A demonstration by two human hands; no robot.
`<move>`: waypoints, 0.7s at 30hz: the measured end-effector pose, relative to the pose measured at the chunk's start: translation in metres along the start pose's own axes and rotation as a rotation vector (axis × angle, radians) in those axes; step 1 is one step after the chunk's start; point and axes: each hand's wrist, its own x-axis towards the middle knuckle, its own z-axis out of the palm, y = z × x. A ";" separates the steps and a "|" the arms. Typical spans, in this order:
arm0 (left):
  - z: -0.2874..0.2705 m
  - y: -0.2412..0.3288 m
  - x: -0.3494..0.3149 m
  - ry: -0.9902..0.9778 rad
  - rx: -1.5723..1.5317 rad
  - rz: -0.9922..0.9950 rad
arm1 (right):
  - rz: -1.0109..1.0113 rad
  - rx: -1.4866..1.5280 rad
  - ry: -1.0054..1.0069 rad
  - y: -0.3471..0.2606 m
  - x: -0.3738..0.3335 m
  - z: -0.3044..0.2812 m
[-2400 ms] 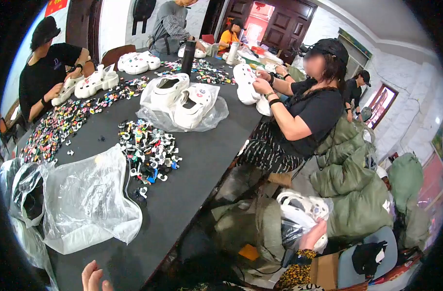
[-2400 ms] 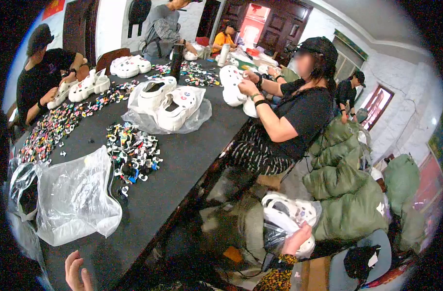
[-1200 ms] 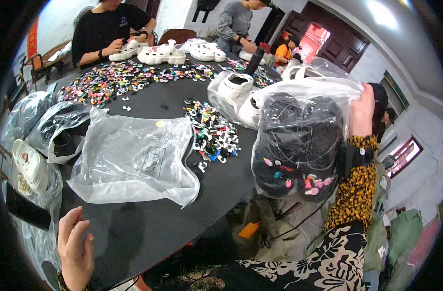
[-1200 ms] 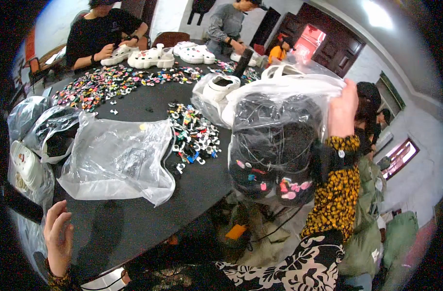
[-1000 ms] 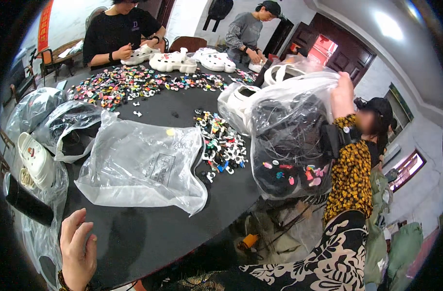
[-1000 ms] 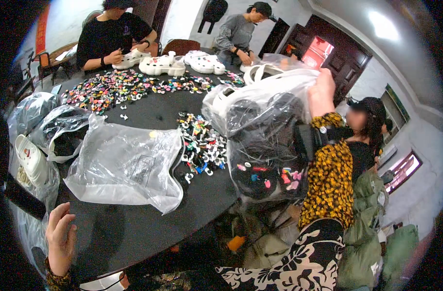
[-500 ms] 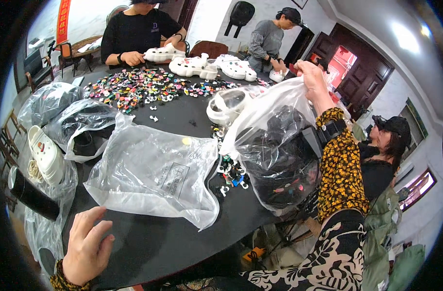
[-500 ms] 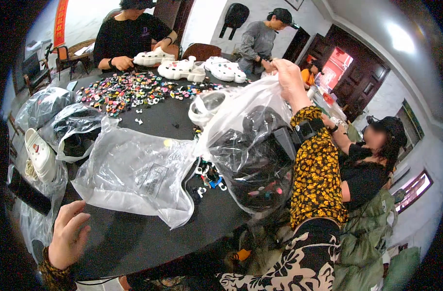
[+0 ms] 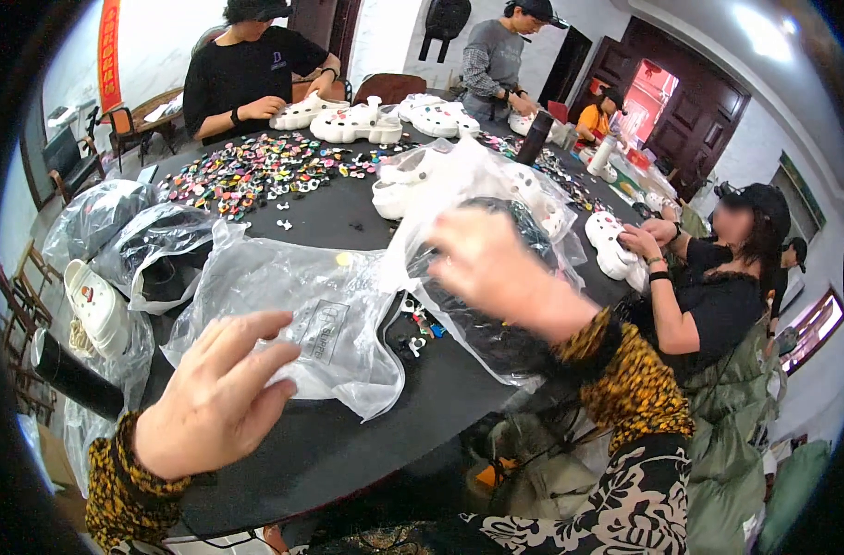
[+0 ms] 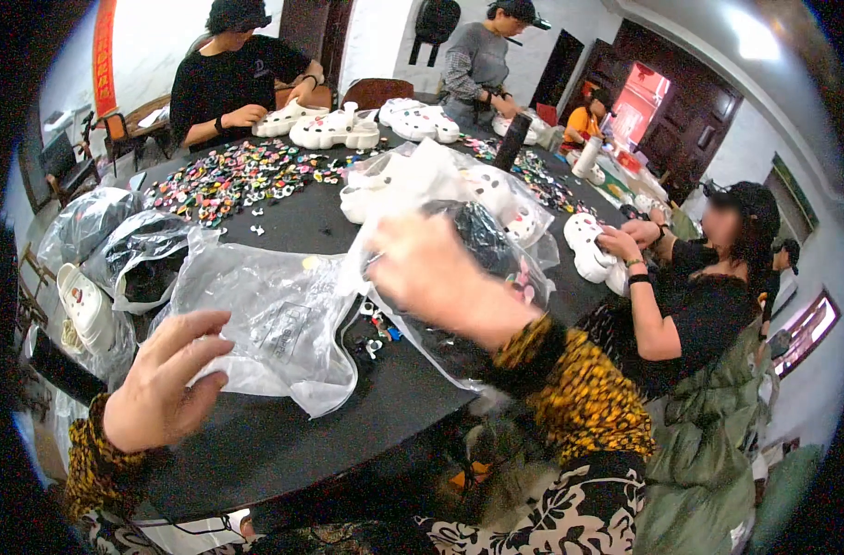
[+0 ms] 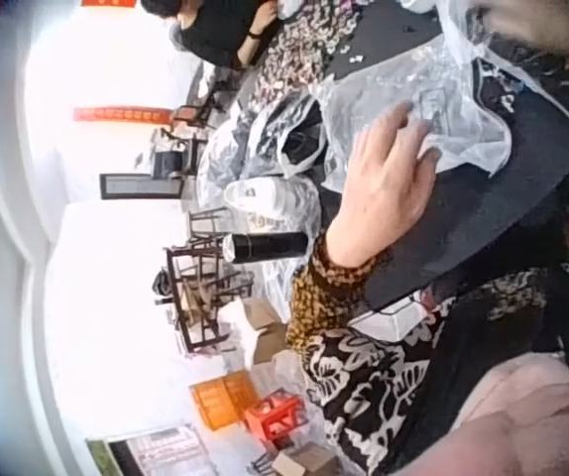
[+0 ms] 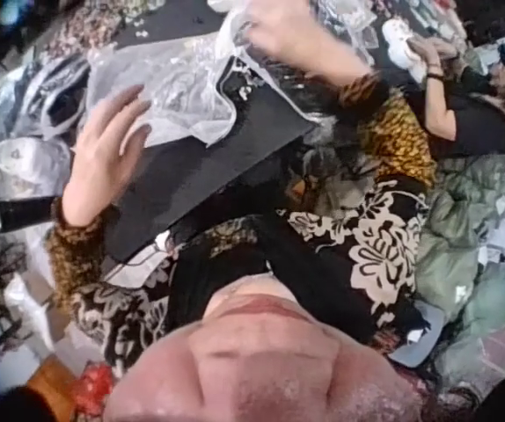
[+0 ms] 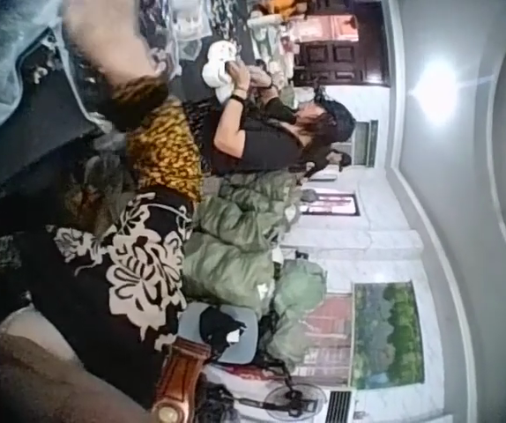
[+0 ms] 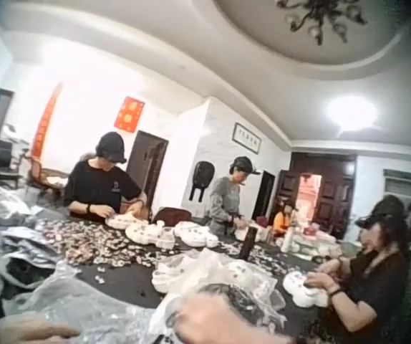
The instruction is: Decorate white rubber shoes by attaching colorful plastic charms.
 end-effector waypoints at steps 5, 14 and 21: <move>0.012 -0.010 0.039 0.019 -0.084 -0.021 | 0.018 -0.114 -0.140 -0.063 -0.030 0.044; 0.066 -0.058 0.042 0.030 -0.157 -0.135 | -0.045 -0.267 -0.136 -0.009 -0.070 0.060; 0.091 -0.079 -0.037 -0.231 -0.044 -0.240 | 0.014 -0.288 -0.310 -0.005 -0.066 0.049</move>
